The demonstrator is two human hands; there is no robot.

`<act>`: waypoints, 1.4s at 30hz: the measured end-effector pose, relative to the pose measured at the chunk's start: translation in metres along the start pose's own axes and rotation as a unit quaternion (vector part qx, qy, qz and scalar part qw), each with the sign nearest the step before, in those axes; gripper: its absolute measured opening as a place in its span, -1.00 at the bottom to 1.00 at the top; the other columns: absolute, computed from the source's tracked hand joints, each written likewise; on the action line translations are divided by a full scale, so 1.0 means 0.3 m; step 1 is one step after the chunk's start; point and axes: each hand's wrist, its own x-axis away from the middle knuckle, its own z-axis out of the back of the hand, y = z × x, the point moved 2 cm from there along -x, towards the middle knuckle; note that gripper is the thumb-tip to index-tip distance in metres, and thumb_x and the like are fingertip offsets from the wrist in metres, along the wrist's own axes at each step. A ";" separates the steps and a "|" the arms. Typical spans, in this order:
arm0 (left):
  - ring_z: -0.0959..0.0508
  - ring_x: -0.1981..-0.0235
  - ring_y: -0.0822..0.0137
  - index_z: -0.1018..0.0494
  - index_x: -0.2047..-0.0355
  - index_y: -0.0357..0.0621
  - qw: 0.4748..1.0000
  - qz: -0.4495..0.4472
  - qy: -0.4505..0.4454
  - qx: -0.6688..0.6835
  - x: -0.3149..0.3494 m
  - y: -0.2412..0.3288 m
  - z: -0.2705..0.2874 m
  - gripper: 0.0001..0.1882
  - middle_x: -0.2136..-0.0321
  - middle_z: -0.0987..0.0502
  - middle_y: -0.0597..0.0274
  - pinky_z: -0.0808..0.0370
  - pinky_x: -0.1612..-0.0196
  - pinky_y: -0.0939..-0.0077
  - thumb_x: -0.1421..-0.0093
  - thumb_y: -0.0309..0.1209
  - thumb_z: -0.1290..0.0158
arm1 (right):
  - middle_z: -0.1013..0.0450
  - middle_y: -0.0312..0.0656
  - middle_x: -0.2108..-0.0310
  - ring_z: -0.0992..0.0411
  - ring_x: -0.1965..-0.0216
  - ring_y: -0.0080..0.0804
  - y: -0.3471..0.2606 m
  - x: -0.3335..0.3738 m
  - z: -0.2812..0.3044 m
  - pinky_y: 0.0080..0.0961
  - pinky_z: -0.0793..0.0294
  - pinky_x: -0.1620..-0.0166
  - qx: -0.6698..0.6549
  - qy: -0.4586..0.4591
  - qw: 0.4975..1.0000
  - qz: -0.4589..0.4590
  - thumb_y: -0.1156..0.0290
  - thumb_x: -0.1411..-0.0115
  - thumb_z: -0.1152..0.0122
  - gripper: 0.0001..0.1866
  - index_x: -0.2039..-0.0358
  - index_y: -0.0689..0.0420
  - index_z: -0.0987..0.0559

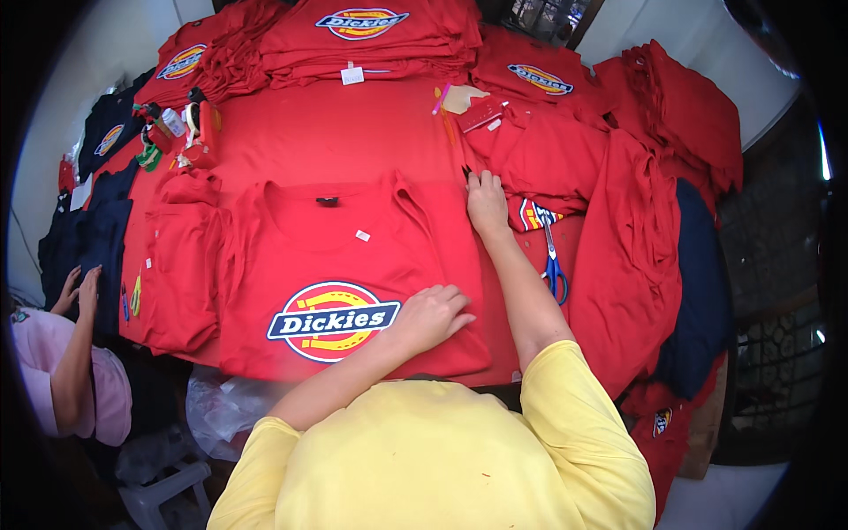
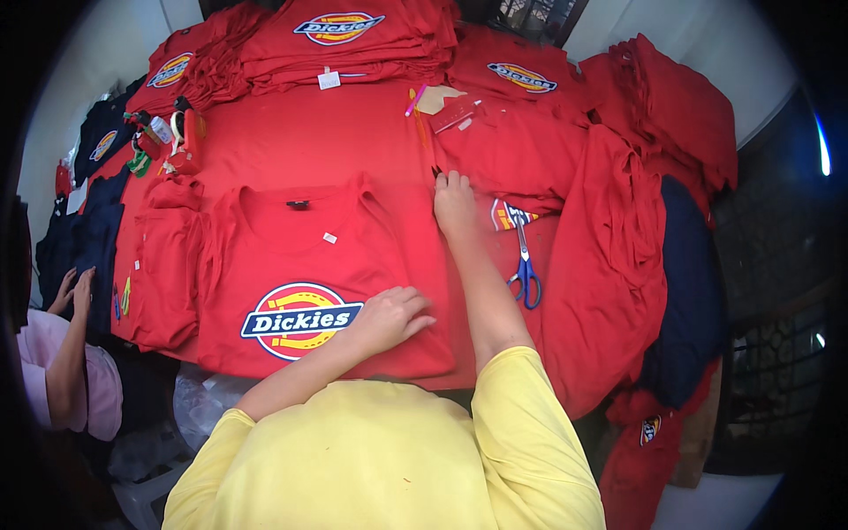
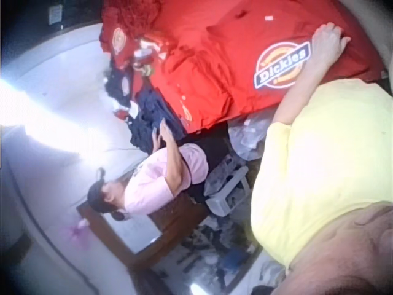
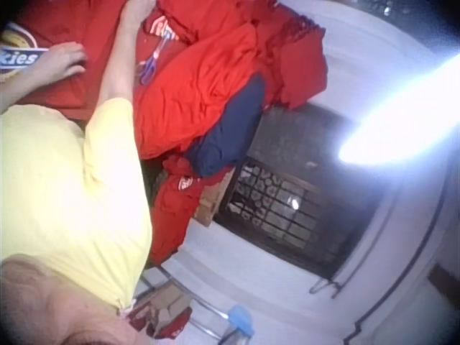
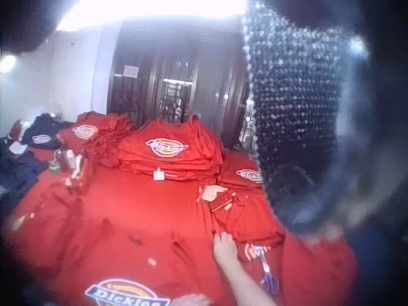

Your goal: The person trims loose threads using scissors and then folds several red t-shirts one by one, placing the finished items into a stack on the table.

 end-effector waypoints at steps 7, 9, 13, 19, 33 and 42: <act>-0.53 0.30 0.11 -0.45 0.34 -0.15 0.989 0.043 -0.142 -0.021 0.067 -0.033 -0.021 -0.72 0.37 -0.45 0.14 -0.51 0.27 0.27 -0.04 -0.26 -0.22 | -0.41 -0.05 0.35 -0.43 0.27 -0.16 0.047 0.231 0.166 -0.30 -0.44 0.22 -0.173 -0.087 0.979 -0.060 0.50 -0.22 0.01 -0.78 0.13 0.24 -0.48; -0.54 0.29 0.10 -0.44 0.31 -0.15 0.988 0.025 -0.149 -0.010 0.072 -0.025 -0.012 -0.74 0.37 -0.45 0.13 -0.51 0.25 0.25 -0.04 -0.32 -0.22 | -0.47 -0.10 0.33 -0.48 0.35 -0.36 0.008 0.321 0.325 -0.49 -0.44 0.26 -0.353 -0.231 0.883 -0.203 0.53 -0.30 0.07 -0.80 0.11 0.27 -0.45; -0.55 0.32 0.04 -0.42 0.27 -0.17 0.977 0.071 -0.194 0.056 0.069 0.007 -0.023 -0.76 0.35 -0.46 0.10 -0.51 0.22 0.21 -0.06 -0.41 -0.18 | -0.45 -0.33 0.34 -0.41 0.36 -0.66 -0.046 0.571 0.472 -0.69 -0.35 0.31 -0.608 -0.213 0.665 -0.379 0.51 -0.30 -0.01 -0.81 0.09 0.23 -0.43; -0.52 0.39 0.22 -0.36 0.17 -0.20 0.897 0.242 -0.173 0.327 0.098 -0.017 -0.089 -0.72 0.31 -0.50 0.11 -0.48 0.28 0.40 -0.10 -0.54 -0.14 | -0.44 -0.19 0.47 -0.42 0.45 -0.45 -0.191 0.692 0.643 -0.49 -0.41 0.34 -0.405 -0.294 0.815 -0.292 0.36 -0.12 -0.32 -0.72 0.23 0.22 -0.49; -0.47 0.37 0.57 -0.38 0.11 -0.25 0.753 0.316 -0.111 0.567 0.122 -0.011 -0.051 -0.70 0.34 -0.54 0.32 -0.38 0.33 0.68 -0.14 -0.56 -0.14 | -0.45 0.10 0.53 -0.48 0.42 0.11 -0.288 0.711 0.623 -0.17 -0.38 0.39 -0.320 -0.208 0.890 -0.250 0.17 -0.26 -0.14 -0.66 0.26 0.24 -0.43; -0.47 0.40 0.54 -0.39 0.12 -0.30 0.785 0.304 -0.102 0.531 0.122 0.006 -0.026 -0.72 0.36 -0.55 0.26 -0.41 0.34 0.62 -0.16 -0.52 -0.13 | -0.45 0.08 0.55 -0.48 0.43 0.10 -0.287 0.693 0.633 -0.17 -0.37 0.40 -0.342 -0.215 0.875 -0.266 0.19 -0.27 -0.11 -0.71 0.29 0.20 -0.47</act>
